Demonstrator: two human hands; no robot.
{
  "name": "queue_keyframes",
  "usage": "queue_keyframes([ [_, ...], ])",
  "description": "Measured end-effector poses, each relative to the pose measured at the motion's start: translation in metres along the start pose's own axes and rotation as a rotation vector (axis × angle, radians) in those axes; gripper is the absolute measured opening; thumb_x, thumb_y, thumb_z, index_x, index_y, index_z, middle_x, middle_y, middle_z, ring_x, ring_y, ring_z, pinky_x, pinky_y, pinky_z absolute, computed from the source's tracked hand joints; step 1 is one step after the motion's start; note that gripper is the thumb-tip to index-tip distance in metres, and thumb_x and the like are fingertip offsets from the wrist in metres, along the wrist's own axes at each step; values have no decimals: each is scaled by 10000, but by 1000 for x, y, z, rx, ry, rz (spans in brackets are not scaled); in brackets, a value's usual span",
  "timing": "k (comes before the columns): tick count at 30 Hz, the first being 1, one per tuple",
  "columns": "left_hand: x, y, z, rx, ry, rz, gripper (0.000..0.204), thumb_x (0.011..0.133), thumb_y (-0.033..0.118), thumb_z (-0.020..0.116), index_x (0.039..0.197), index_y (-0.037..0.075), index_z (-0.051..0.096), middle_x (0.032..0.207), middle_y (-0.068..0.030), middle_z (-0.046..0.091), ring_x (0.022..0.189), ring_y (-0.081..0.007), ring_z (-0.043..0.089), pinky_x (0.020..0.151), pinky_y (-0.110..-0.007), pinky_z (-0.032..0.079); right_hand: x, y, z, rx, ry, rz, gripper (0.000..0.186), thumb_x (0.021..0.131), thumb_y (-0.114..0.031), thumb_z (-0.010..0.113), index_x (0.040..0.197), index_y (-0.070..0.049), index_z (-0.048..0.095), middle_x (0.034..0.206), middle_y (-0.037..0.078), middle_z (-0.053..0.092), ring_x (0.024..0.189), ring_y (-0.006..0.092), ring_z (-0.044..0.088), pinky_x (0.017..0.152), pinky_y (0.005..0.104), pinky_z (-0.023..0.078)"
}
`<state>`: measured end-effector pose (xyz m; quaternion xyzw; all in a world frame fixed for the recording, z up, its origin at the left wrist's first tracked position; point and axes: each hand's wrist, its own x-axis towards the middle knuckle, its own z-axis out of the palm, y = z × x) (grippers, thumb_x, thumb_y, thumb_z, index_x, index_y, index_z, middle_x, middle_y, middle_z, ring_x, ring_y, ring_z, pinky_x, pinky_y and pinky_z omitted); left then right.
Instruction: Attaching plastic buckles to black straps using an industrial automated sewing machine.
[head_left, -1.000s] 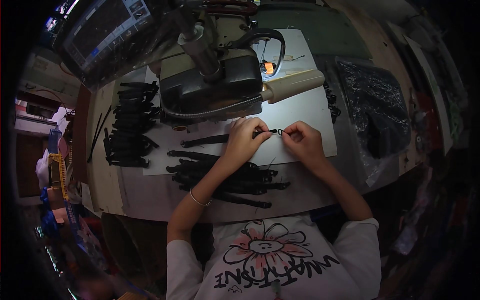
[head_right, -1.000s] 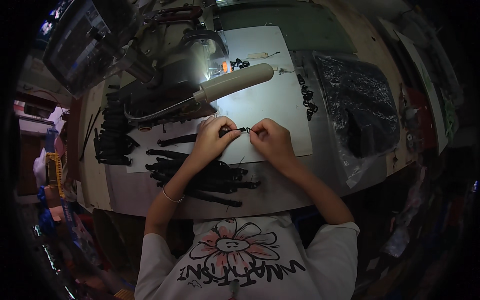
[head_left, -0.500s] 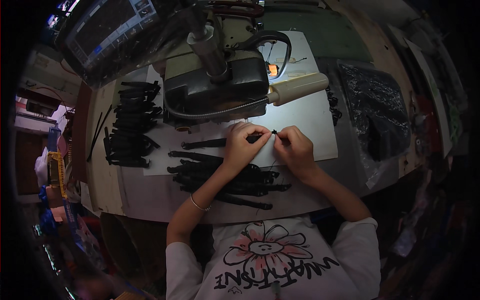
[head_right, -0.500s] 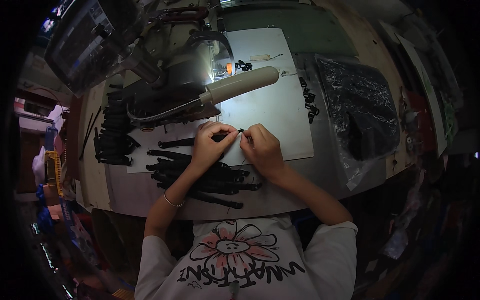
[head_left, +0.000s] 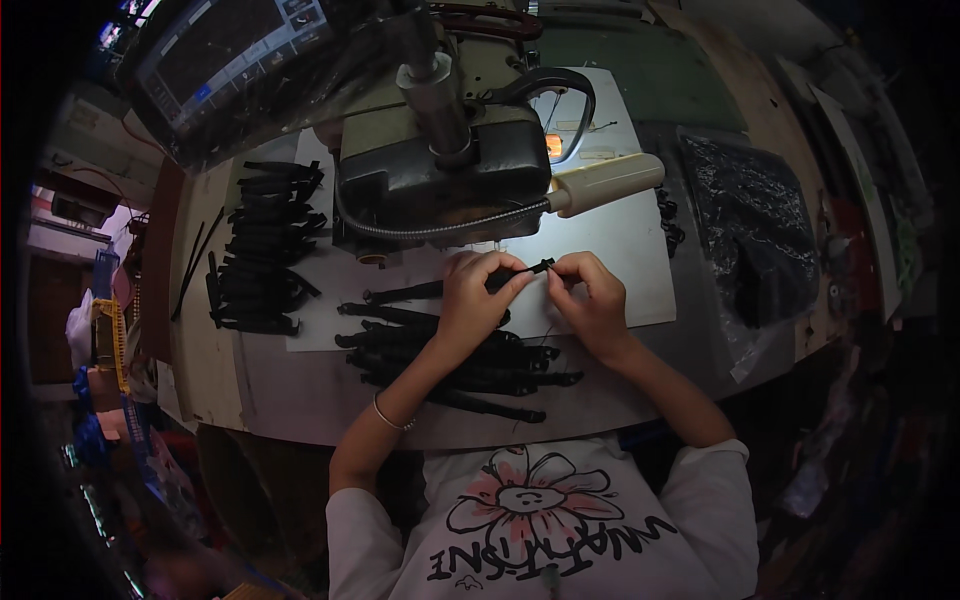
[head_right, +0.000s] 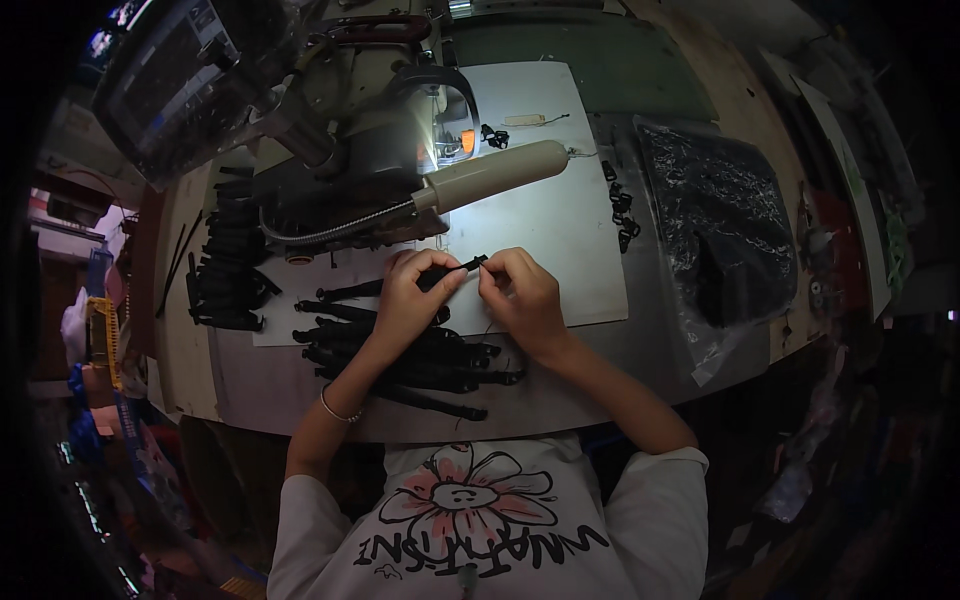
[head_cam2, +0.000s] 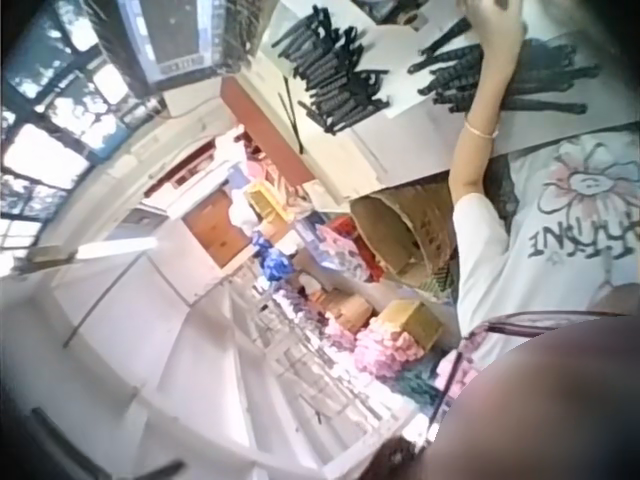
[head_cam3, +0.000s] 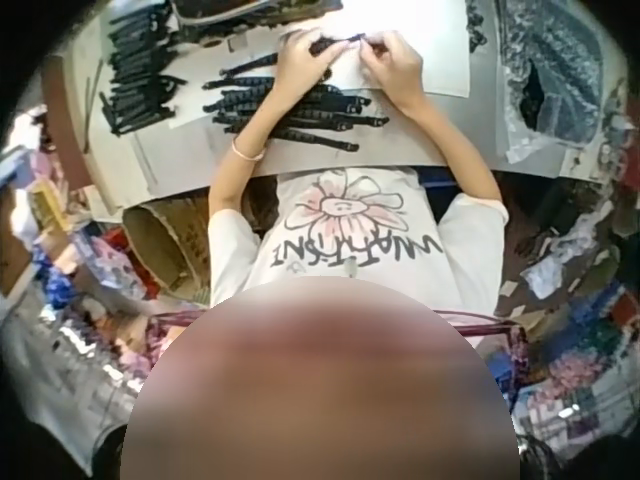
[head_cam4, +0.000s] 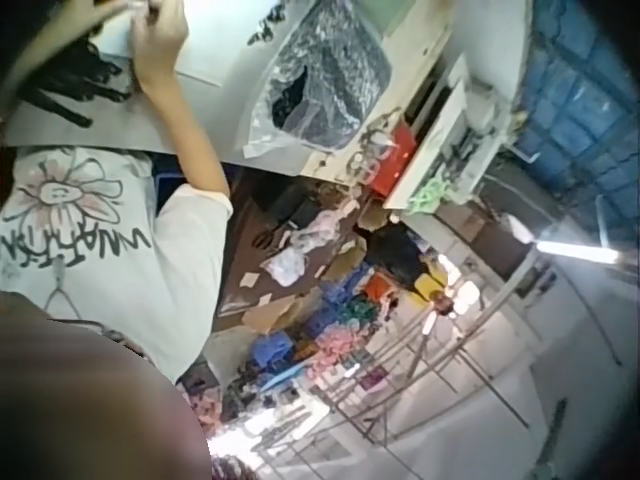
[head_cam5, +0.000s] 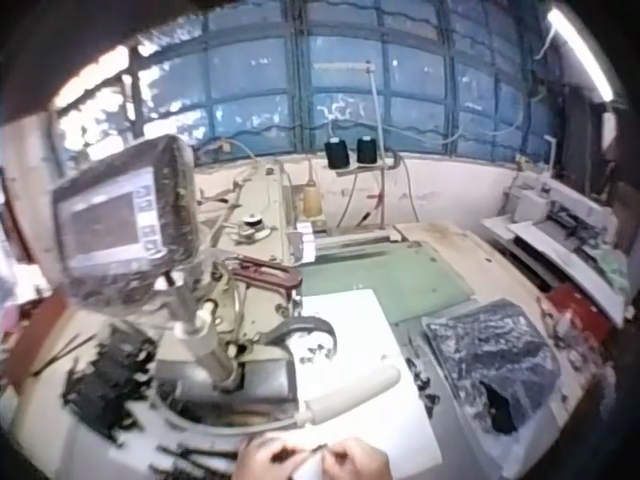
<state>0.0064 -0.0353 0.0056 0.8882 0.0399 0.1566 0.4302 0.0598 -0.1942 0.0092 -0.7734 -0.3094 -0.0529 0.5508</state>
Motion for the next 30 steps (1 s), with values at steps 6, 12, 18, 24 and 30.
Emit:
queue_keyframes([
  [6,-7,4,0,18,44,66,126,728,200,695,759,101,624,756,-7,620,752,-189,550,809,-319,340,-1,3,3,-32,-62,-60,122,746,19,626,823,-5,534,769,88,561,636,181,597,575,264,493],
  [12,-4,3,-1,88,119,59,133,718,215,701,741,108,624,727,10,618,728,-175,557,800,-321,337,-6,-2,7,-12,-22,-68,131,744,16,629,841,-3,543,781,92,569,647,180,602,583,257,492],
  [18,-6,1,1,92,97,92,139,714,180,709,758,86,617,746,-5,616,729,-169,550,822,-303,335,-6,-2,8,25,-47,-10,121,748,15,625,844,1,552,783,85,580,661,166,607,603,245,490],
  [24,0,0,-17,-195,-184,96,234,756,151,671,970,74,614,868,-50,636,811,-187,573,878,-326,330,-3,8,2,441,-237,223,91,787,12,605,869,21,566,825,52,602,703,105,594,631,238,495],
  [30,7,-1,-42,-275,-387,-119,203,711,140,714,869,31,647,858,-54,635,832,-157,582,769,-283,450,6,0,-1,681,-354,538,107,806,-20,619,904,17,598,825,40,609,704,67,575,621,201,474],
])
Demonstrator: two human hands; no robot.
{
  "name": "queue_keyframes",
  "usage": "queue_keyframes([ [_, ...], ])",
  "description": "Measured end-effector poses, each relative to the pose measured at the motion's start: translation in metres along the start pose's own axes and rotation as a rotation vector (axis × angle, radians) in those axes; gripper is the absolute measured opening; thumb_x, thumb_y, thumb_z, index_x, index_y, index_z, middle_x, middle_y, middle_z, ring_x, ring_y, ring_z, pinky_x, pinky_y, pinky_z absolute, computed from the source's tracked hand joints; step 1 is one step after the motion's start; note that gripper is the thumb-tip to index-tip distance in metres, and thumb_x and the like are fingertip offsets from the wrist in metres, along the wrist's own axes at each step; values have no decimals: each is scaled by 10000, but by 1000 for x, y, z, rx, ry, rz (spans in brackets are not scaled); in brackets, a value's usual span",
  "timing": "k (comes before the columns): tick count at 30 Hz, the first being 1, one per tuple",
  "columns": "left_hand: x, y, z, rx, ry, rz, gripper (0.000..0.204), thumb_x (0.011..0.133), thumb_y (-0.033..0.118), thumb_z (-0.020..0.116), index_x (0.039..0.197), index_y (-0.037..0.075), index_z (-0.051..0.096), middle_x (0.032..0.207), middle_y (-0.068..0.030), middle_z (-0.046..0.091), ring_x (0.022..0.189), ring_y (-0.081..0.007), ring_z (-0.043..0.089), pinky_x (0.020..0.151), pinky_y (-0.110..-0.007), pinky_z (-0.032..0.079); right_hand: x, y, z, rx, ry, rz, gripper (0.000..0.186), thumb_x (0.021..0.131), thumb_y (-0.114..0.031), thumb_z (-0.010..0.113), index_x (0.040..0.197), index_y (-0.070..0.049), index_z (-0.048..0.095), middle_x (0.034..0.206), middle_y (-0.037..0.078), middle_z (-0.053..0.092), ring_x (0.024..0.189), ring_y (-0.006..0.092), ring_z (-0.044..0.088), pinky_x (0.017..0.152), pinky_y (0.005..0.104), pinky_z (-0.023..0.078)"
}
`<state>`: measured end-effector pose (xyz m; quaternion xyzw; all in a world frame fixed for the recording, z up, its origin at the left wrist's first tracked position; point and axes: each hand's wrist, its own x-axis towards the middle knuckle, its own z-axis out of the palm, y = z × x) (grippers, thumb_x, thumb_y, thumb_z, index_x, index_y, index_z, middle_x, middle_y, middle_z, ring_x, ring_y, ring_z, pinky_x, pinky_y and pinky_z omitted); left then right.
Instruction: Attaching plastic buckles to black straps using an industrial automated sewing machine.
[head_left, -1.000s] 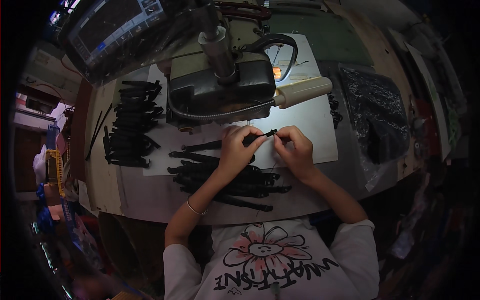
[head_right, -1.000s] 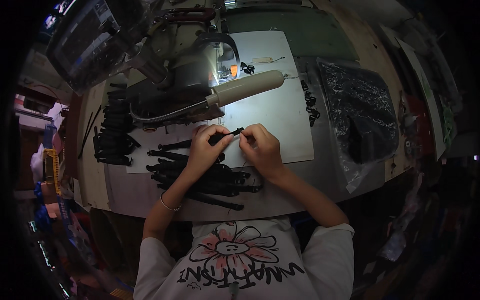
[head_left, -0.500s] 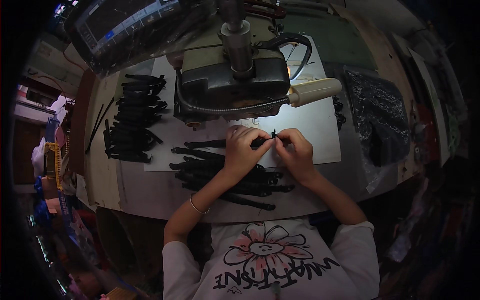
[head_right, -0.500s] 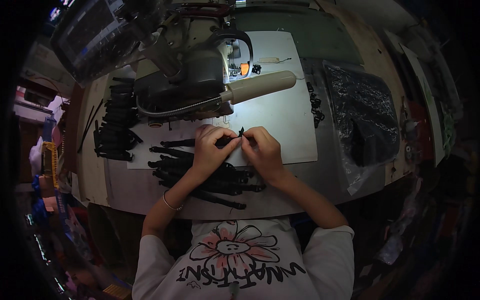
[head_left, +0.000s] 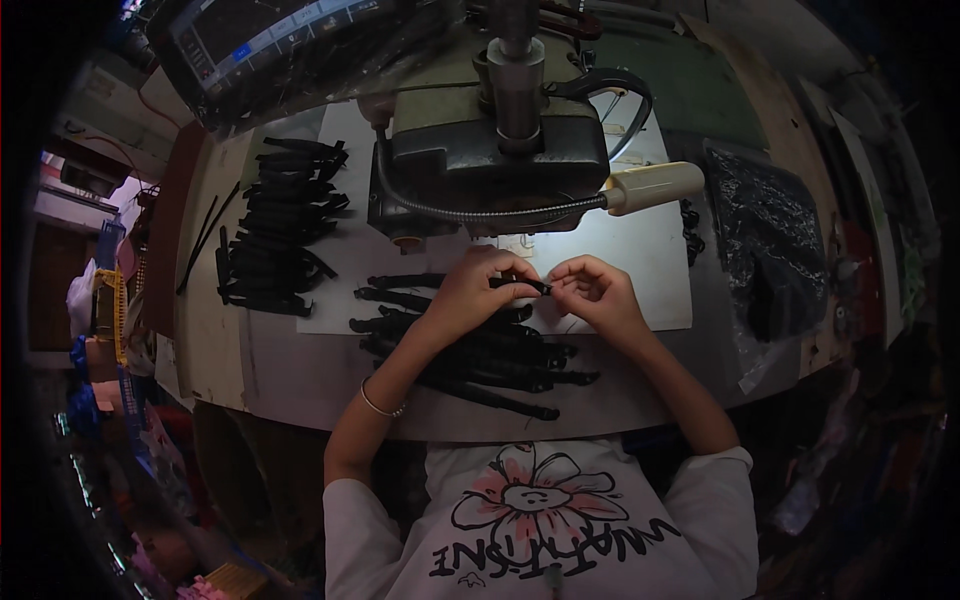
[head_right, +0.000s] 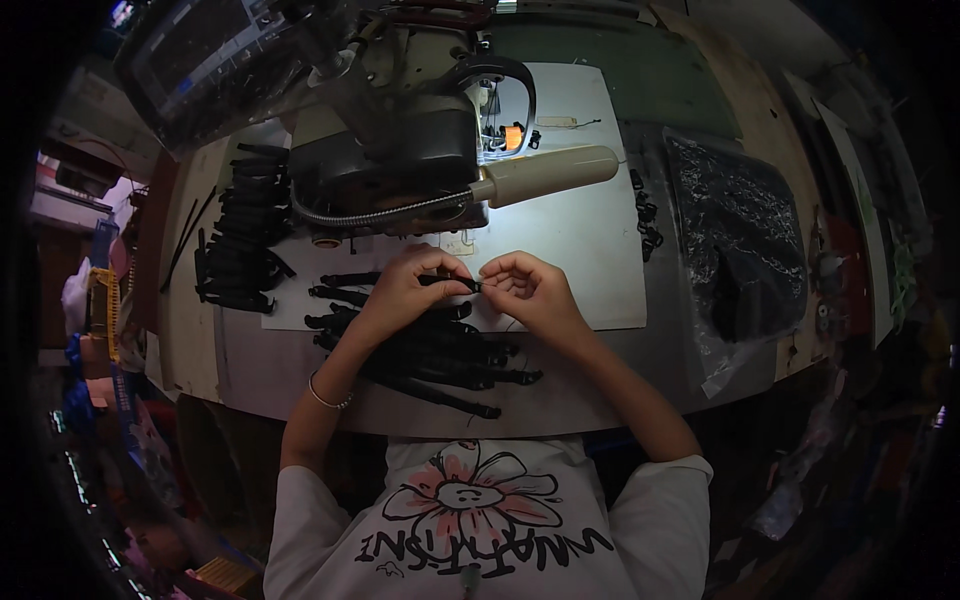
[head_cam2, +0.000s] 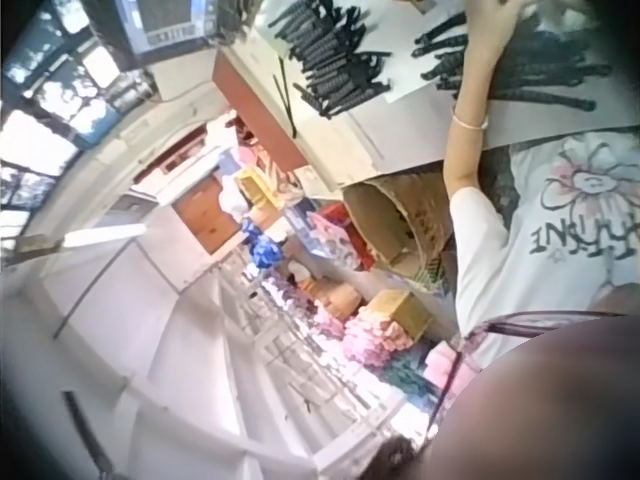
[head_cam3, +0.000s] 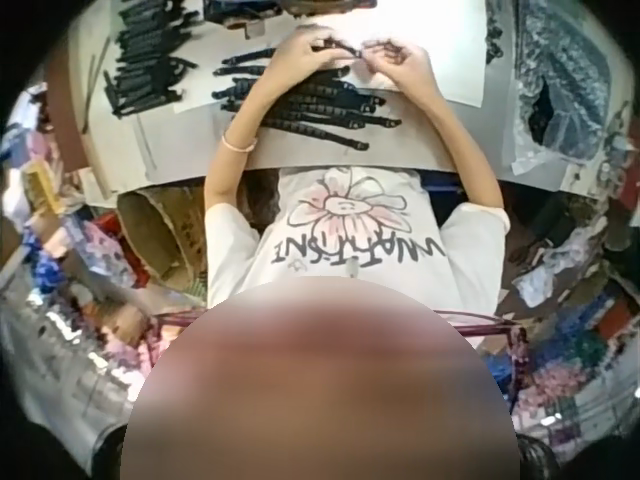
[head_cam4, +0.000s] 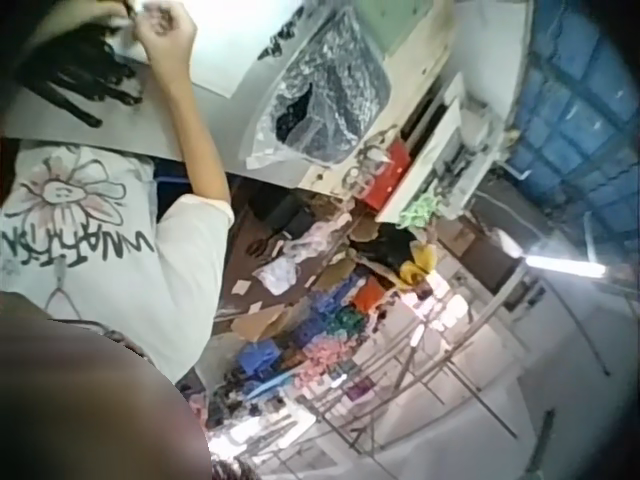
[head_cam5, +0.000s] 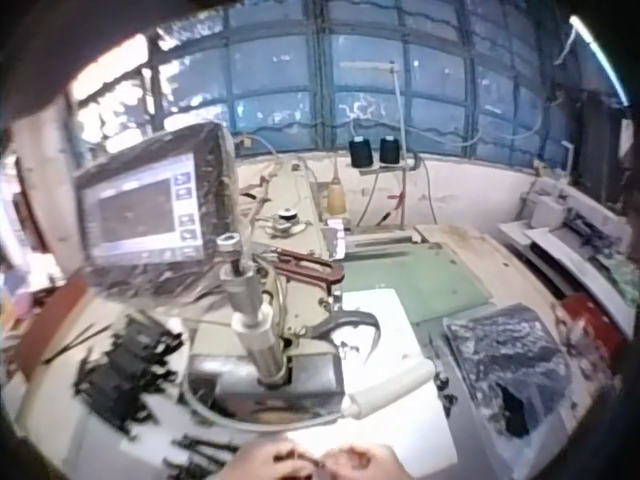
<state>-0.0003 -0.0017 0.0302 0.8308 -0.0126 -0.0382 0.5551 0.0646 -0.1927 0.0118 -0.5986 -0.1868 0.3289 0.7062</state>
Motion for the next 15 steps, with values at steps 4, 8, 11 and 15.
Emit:
queue_keyframes([
  [4,-7,-13,0,147,86,21,206,710,144,718,874,39,650,851,-56,632,824,-157,586,786,-285,449,7,-2,4,-168,-82,66,101,815,-54,625,881,21,613,755,16,609,672,47,549,591,187,445],
  [8,-6,-9,2,123,230,97,283,713,143,715,968,55,628,860,-67,624,819,-171,596,753,-280,461,30,1,-6,-288,-119,18,149,843,-146,608,849,2,626,680,-5,586,576,27,478,510,175,380],
  [11,-1,-37,-4,698,378,530,246,720,120,696,945,78,607,857,-59,615,781,-216,600,718,-300,481,59,-13,-11,-291,-137,201,131,817,-115,606,789,12,617,643,25,586,472,39,464,409,200,354],
  [15,8,-56,-3,968,471,613,208,737,72,614,944,90,595,830,-42,588,746,-193,587,657,-283,495,87,-21,-15,-332,-130,368,192,769,-63,635,631,-16,510,546,60,555,369,83,439,325,241,325],
])
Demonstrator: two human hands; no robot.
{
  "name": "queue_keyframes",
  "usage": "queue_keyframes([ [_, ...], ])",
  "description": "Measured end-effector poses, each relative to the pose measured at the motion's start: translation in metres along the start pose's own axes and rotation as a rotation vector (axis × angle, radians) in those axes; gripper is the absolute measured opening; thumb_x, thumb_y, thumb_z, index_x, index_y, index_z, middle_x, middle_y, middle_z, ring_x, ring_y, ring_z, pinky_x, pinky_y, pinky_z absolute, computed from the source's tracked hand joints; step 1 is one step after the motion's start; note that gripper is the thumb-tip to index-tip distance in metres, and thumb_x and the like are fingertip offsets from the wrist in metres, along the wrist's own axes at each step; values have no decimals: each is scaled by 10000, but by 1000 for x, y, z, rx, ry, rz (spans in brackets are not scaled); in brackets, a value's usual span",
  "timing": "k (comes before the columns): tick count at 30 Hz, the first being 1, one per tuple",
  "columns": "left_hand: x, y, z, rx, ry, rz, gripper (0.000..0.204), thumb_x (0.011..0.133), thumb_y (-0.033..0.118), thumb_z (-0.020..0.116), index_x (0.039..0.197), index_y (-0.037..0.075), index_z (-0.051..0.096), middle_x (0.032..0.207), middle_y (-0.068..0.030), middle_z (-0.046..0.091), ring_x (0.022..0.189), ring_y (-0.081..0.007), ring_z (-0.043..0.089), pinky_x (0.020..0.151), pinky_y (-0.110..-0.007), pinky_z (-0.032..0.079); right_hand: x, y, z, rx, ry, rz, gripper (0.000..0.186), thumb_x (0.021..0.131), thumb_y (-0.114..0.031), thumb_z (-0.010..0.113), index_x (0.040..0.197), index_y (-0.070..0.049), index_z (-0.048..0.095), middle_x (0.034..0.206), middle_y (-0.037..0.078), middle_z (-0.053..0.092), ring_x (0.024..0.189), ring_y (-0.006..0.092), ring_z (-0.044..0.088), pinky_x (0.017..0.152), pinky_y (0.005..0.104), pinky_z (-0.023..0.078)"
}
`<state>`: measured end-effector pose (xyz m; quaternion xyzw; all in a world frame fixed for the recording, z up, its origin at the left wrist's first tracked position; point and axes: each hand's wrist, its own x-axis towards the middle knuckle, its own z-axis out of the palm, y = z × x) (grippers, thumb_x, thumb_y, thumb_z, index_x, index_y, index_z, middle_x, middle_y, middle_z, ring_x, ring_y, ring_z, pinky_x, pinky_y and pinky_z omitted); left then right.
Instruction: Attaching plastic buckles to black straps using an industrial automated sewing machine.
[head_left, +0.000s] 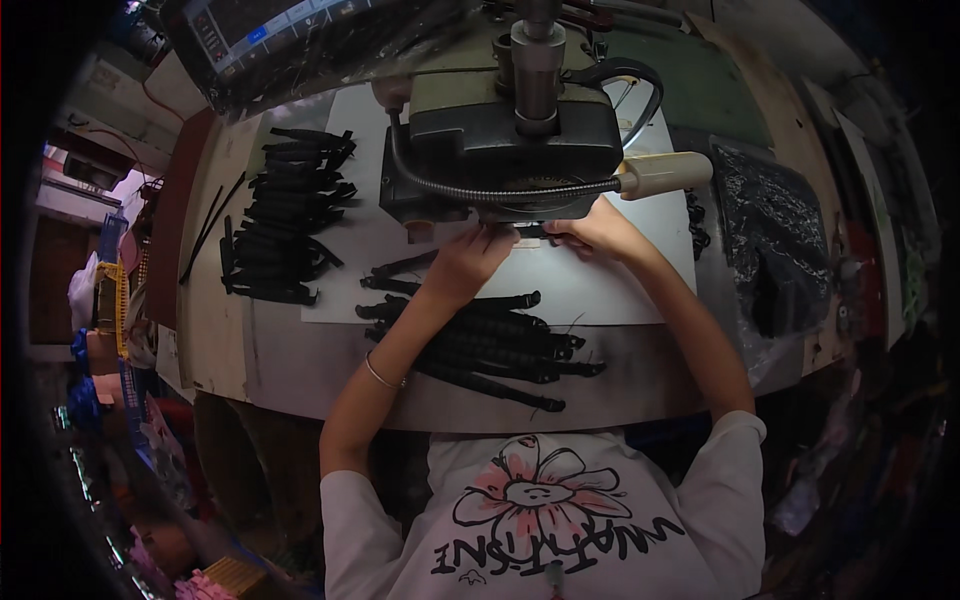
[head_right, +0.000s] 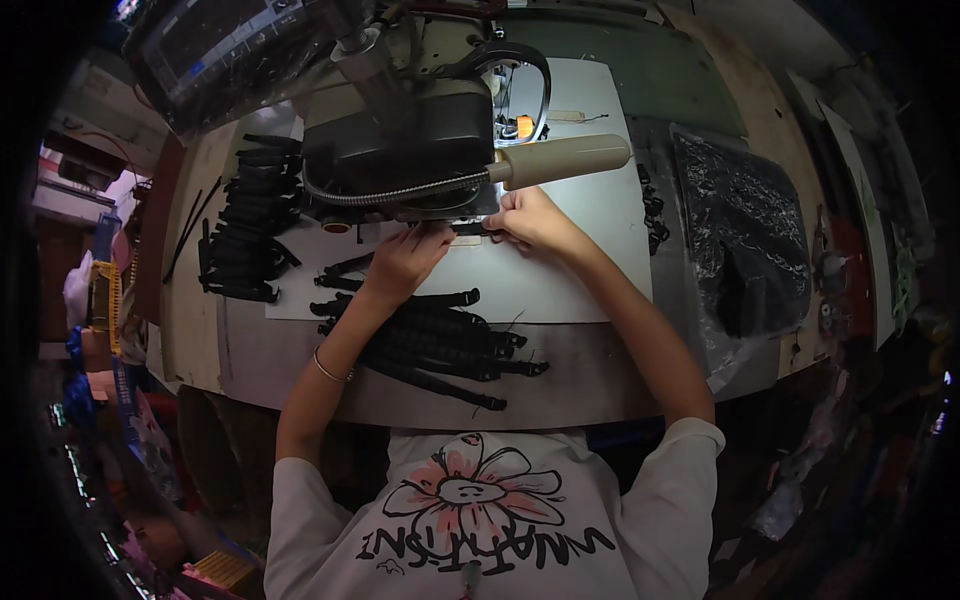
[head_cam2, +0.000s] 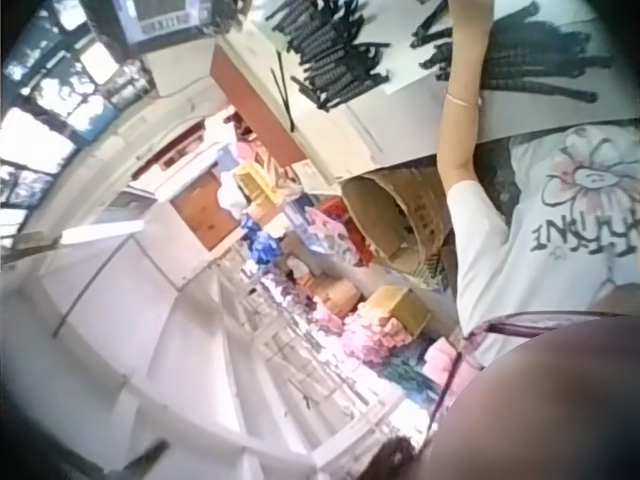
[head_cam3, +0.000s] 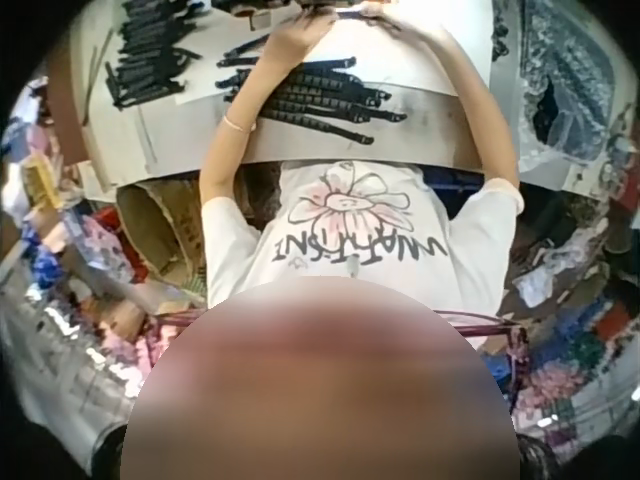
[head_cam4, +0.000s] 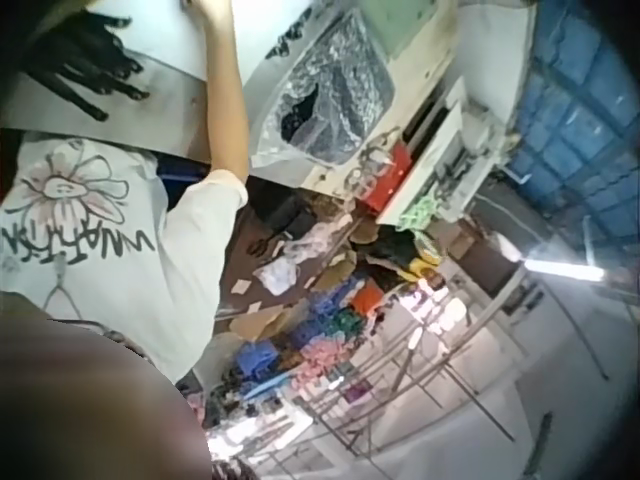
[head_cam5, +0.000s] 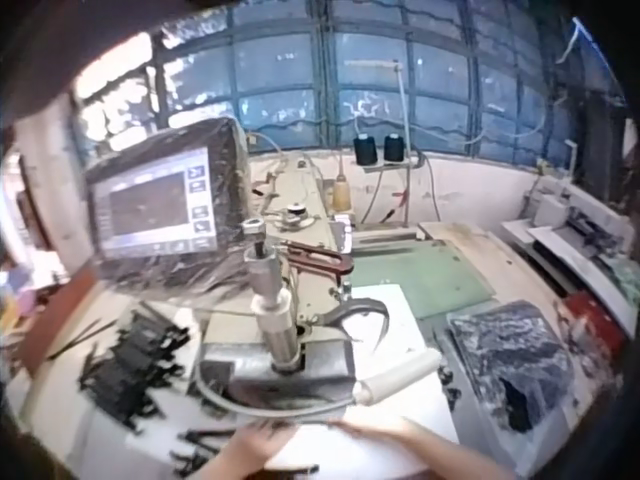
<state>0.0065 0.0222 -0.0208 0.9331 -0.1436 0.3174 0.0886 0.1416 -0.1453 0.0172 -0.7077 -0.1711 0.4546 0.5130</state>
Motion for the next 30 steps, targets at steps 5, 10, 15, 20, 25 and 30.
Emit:
queue_keyframes([
  [5,5,-4,-5,12,-92,53,261,723,47,582,979,92,606,857,-40,598,783,-209,596,653,-271,503,-2,-23,5,-110,73,34,148,736,-39,643,670,-9,514,585,41,553,465,91,510,367,243,392],
  [10,-2,-9,0,39,-160,55,374,723,41,582,1093,93,598,944,-53,618,876,-223,589,687,-272,513,5,-14,5,-156,102,-122,96,693,-18,620,699,-5,525,597,36,548,493,85,513,424,236,452],
  [15,1,-11,1,37,-78,153,340,738,43,585,1077,54,591,979,-67,615,873,-195,606,681,-266,515,8,-16,4,-226,80,-76,110,706,-75,610,708,-13,519,592,27,537,490,90,509,425,239,455],
  [20,5,-13,5,115,-50,230,298,756,56,584,1053,42,591,978,-62,616,834,-167,623,673,-245,512,2,-22,6,-275,96,-14,122,727,-95,627,790,-11,566,641,29,578,546,87,543,435,212,430],
  [25,9,-12,8,151,-92,252,195,786,56,559,976,21,583,895,-70,623,786,-190,629,657,-252,512,13,-2,4,-175,131,-122,148,733,-131,617,773,-11,541,656,51,579,583,107,548,485,242,465],
  [30,10,-16,12,130,-19,322,161,789,47,548,940,0,577,884,-94,619,770,-203,628,644,-262,509,11,12,17,-813,445,-279,193,733,-162,619,752,24,569,724,179,612,668,295,599,683,392,483],
])
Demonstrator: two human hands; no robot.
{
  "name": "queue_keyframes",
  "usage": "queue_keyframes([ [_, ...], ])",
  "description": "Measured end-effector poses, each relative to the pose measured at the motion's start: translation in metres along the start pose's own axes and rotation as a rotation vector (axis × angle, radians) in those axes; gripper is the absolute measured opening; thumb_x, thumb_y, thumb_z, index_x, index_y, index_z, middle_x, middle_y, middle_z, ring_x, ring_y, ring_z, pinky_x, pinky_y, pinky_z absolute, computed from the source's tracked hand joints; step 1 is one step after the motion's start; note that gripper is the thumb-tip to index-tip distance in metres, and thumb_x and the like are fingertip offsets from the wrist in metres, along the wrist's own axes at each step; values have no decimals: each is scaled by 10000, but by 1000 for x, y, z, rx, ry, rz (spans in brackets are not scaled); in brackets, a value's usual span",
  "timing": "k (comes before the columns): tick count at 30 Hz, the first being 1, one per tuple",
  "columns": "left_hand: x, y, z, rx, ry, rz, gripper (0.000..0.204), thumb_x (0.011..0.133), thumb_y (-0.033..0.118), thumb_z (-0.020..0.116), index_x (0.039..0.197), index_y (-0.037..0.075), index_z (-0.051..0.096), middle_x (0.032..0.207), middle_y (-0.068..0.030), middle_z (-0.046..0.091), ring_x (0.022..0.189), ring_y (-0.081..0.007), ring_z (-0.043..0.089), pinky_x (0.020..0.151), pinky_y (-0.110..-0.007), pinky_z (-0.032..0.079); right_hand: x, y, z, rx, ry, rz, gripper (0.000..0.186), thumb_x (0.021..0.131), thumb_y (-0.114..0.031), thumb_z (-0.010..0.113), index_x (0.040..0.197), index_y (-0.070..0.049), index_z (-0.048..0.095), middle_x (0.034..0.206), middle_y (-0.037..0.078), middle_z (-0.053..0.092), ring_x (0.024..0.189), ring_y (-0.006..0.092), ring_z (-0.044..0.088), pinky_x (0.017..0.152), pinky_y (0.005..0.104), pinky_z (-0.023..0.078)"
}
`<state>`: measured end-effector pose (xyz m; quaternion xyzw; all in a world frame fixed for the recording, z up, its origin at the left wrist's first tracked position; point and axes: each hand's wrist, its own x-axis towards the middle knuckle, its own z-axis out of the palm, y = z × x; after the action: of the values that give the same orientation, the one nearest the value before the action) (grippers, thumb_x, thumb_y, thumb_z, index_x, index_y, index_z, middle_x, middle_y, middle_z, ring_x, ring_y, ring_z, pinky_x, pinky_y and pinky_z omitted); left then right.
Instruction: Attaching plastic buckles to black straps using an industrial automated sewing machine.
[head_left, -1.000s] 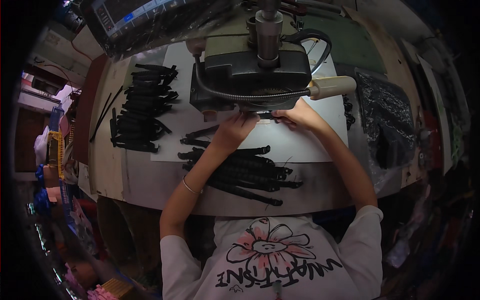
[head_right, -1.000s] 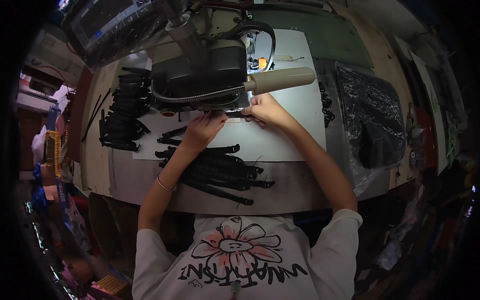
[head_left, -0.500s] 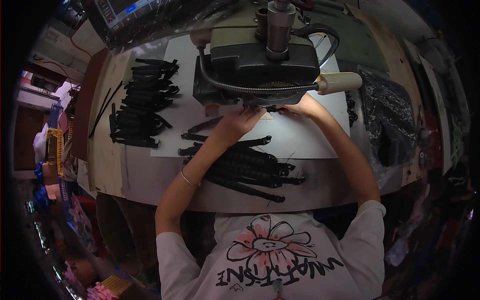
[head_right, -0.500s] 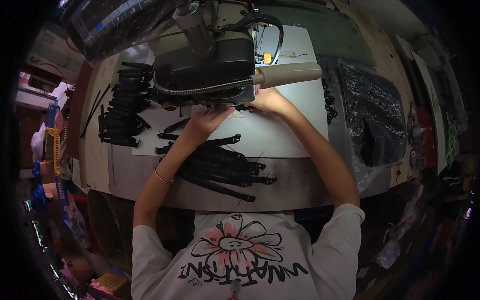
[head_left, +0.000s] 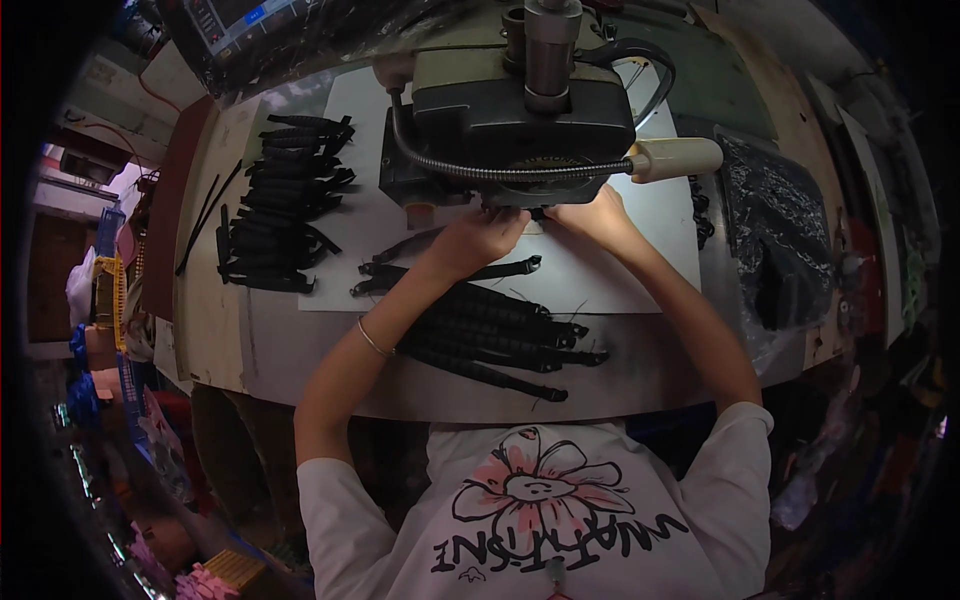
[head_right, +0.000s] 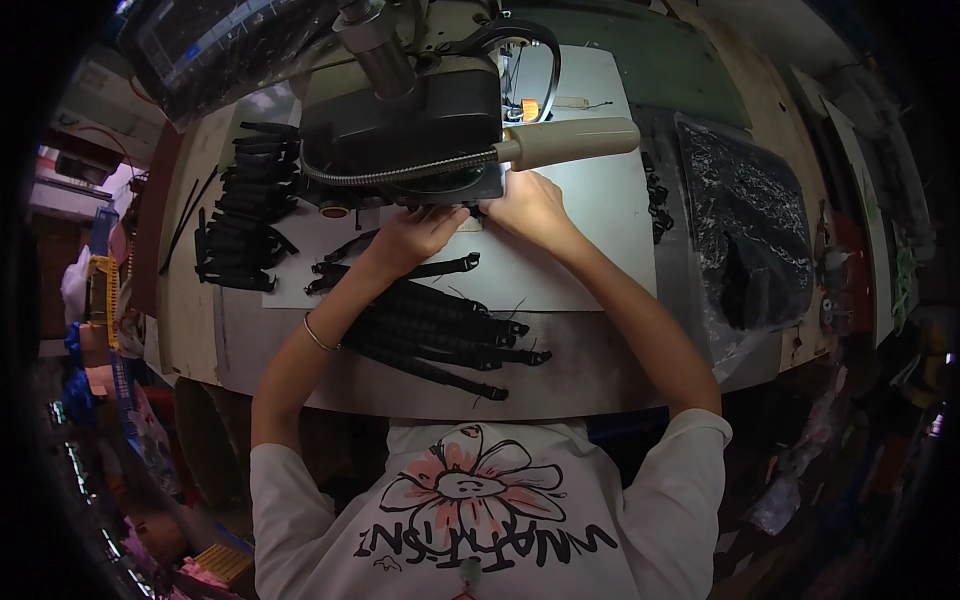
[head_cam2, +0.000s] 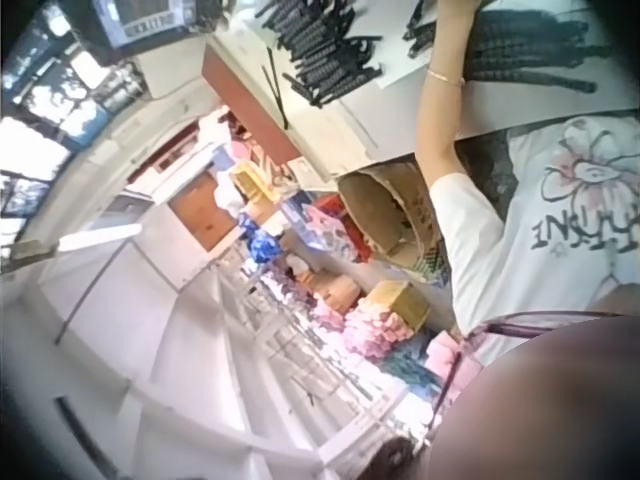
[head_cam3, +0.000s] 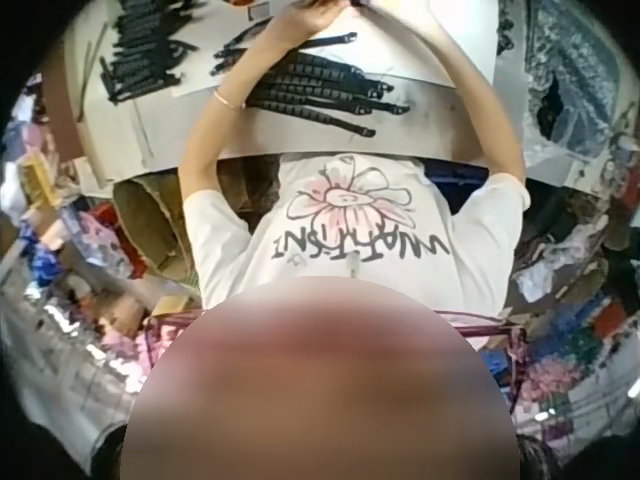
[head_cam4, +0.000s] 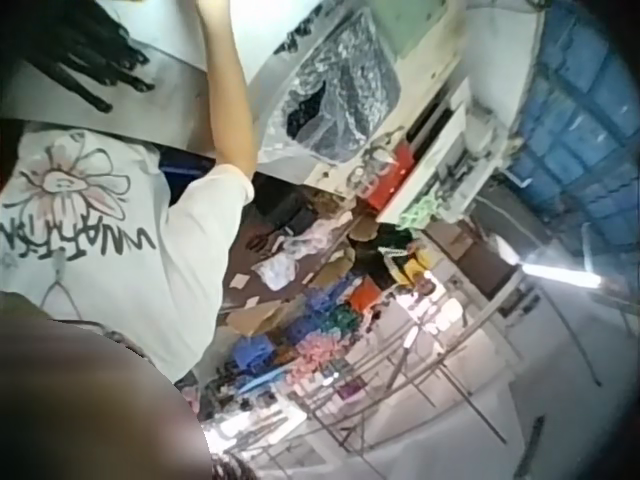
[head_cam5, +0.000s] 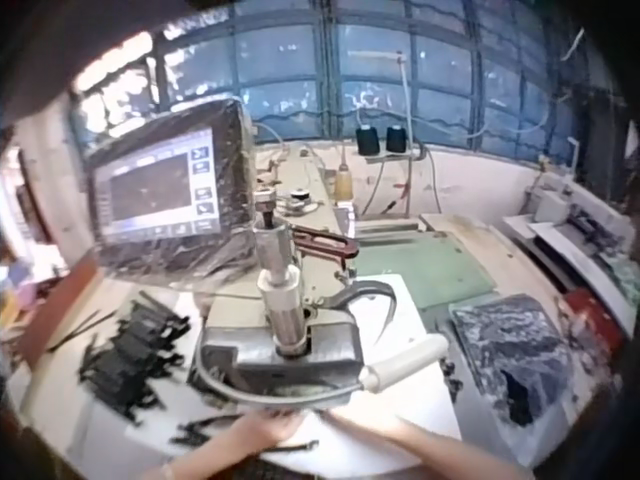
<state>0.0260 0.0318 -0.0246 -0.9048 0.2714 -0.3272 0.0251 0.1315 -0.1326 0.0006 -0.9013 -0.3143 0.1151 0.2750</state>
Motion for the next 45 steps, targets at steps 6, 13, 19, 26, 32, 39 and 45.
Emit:
queue_keyframes([
  [6,5,4,-4,51,-33,30,149,779,41,547,911,-13,591,854,-84,608,758,-186,618,639,-253,499,-24,12,15,72,355,-424,157,739,-123,649,804,8,592,840,138,554,836,294,511,742,385,417],
  [13,6,2,-12,104,-106,70,160,767,39,546,907,-20,599,824,-56,589,779,-179,601,709,-267,477,-32,12,16,86,369,-557,108,787,-78,608,873,-14,592,855,90,519,839,255,480,749,343,403],
  [19,-1,-1,-16,72,-145,54,205,756,32,554,949,-18,599,871,-50,599,805,-172,600,771,-291,472,-33,8,16,117,372,-502,104,769,-72,627,792,13,571,893,105,517,880,268,480,772,356,399],
  [26,0,-3,-16,-49,-121,-9,251,754,42,569,999,-12,587,956,-70,611,908,-203,596,861,-309,450,-34,13,15,174,338,-486,123,733,-45,646,746,13,538,900,110,508,906,288,470,759,366,374],
  [32,3,3,-25,-229,-287,-109,381,754,32,544,1134,53,566,971,-89,563,943,-231,561,841,-326,460,-35,12,16,192,335,-455,105,726,-42,645,743,6,553,883,100,502,892,273,472,752,357,367],
  [39,4,24,-32,-211,-386,-252,559,723,-34,493,1256,132,494,1085,-147,529,998,-294,528,878,-368,439,-34,14,17,185,341,-444,82,740,-69,655,792,-14,624,819,105,533,831,279,485,741,357,375],
  [45,11,22,-37,-209,-429,-262,613,682,-58,517,1266,121,470,1146,-146,487,1053,-302,498,916,-387,410,-29,18,18,180,299,-397,76,764,-62,631,808,-1,645,735,169,590,713,344,550,633,400,421],
])
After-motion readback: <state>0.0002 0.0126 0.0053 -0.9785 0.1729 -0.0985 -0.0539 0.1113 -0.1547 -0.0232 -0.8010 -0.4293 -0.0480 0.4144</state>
